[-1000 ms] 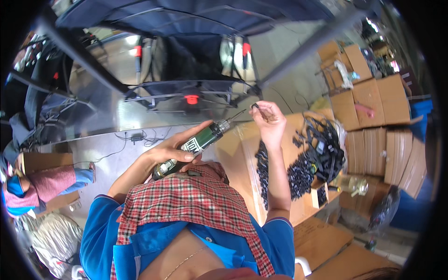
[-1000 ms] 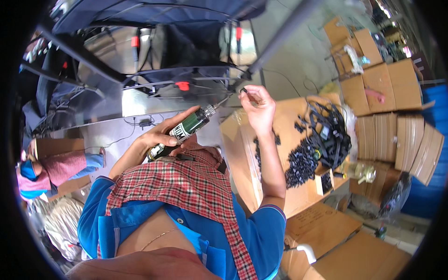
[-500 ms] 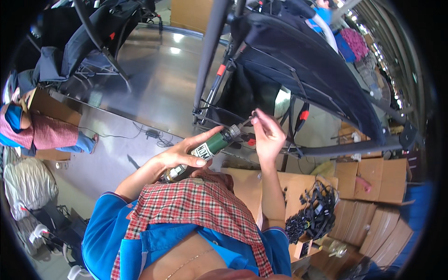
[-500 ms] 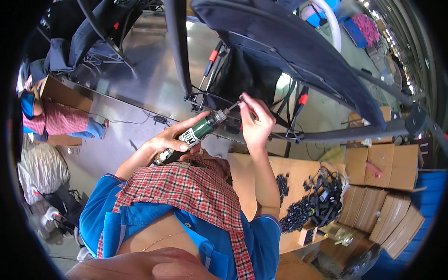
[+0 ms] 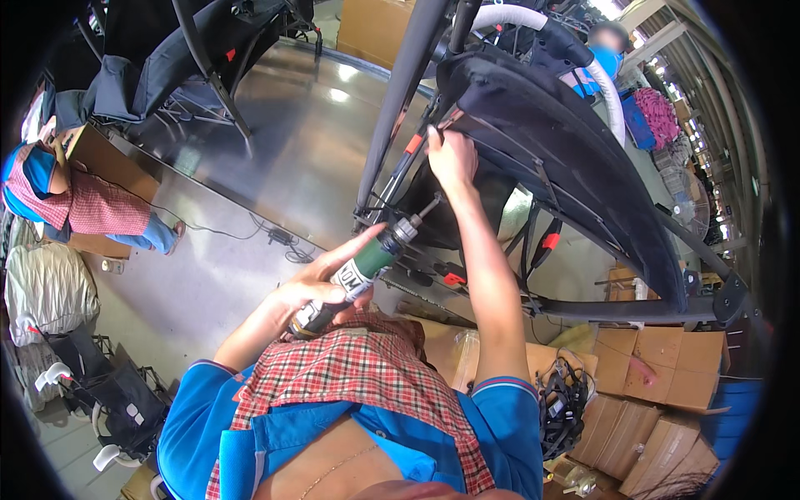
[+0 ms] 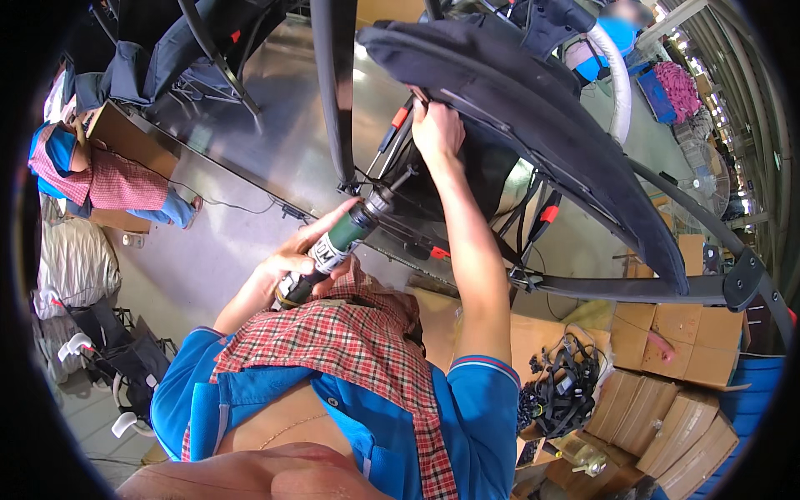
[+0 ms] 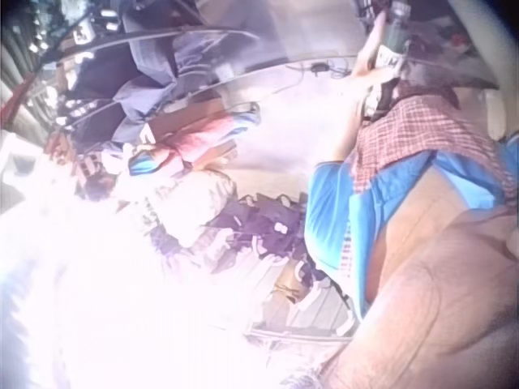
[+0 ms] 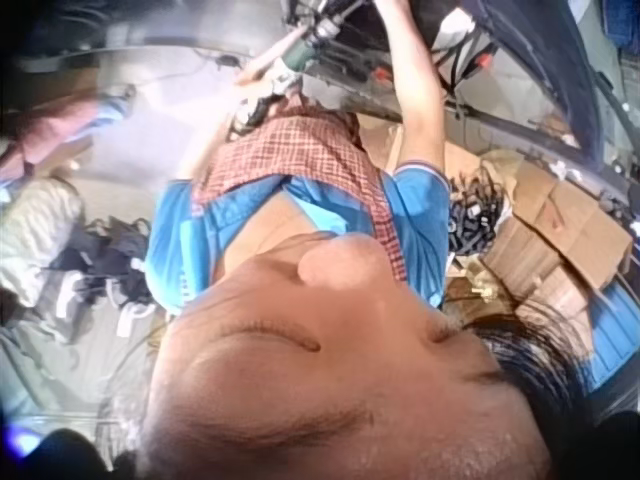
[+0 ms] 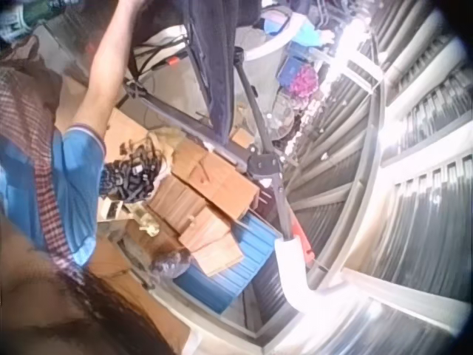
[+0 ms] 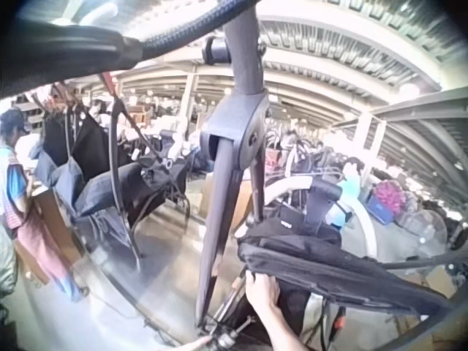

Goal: The person uses a corded electric drill to fasten black plastic fasteners onto a stroller frame. They repeatedly pick fasteners from a cardboard box, position them on the stroller, and drive them in with the drill. The person also adjusts the stroller's fabric and frame during the process.

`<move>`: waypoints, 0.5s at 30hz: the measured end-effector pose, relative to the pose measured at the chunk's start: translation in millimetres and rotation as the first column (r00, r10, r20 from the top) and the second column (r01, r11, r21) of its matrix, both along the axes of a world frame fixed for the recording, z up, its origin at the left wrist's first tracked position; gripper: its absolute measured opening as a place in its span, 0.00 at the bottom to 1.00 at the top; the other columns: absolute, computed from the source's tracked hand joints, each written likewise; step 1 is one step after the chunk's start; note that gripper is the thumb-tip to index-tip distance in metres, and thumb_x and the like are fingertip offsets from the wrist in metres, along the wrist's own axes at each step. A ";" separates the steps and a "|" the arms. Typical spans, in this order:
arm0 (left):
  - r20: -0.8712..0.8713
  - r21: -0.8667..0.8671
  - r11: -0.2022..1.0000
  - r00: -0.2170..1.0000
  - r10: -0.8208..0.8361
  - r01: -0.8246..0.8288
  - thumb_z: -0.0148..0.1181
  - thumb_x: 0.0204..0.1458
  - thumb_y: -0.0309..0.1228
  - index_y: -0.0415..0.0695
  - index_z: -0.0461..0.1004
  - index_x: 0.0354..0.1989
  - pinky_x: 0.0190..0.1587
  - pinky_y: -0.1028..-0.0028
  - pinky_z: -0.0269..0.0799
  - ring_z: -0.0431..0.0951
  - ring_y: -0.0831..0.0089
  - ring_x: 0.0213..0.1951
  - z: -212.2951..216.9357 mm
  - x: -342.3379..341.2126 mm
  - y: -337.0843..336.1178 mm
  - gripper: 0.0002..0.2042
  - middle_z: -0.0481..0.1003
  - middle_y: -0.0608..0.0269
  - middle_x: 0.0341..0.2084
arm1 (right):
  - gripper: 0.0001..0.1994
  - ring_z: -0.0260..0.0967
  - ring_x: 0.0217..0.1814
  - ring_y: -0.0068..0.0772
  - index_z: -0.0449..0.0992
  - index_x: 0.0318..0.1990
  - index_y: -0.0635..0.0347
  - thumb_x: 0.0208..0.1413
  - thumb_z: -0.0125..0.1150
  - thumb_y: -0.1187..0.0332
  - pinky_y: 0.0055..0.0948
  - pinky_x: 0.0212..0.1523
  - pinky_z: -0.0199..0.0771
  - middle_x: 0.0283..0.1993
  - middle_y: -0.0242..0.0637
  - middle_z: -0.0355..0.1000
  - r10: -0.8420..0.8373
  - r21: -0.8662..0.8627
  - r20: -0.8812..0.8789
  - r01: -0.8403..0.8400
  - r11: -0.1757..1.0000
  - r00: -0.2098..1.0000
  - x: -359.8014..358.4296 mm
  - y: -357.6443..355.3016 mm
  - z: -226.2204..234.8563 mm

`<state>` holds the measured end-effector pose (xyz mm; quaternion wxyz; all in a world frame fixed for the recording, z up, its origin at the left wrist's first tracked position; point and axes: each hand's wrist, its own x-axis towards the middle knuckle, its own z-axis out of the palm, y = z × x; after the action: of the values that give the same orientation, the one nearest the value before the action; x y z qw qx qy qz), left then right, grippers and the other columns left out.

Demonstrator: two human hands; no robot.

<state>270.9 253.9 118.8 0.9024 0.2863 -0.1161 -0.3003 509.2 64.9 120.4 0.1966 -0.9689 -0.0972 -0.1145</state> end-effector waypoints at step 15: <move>0.165 0.377 0.821 0.904 0.395 -0.428 0.68 0.49 0.35 0.49 0.36 0.72 0.23 0.76 0.69 0.72 0.73 0.20 19.7 66.2 -56.2 0.49 0.70 0.61 0.25 | 0.07 0.66 0.46 0.51 0.77 0.35 0.65 0.57 0.56 0.70 0.42 0.49 0.67 0.41 0.49 0.72 0.210 0.193 0.528 -0.358 0.914 0.823 -8.3 -6.5 -24.4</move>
<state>337.0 197.7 138.4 0.8614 0.4966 -0.0229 -0.1042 500.8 58.3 96.0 0.3168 -0.8422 -0.2717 -0.3414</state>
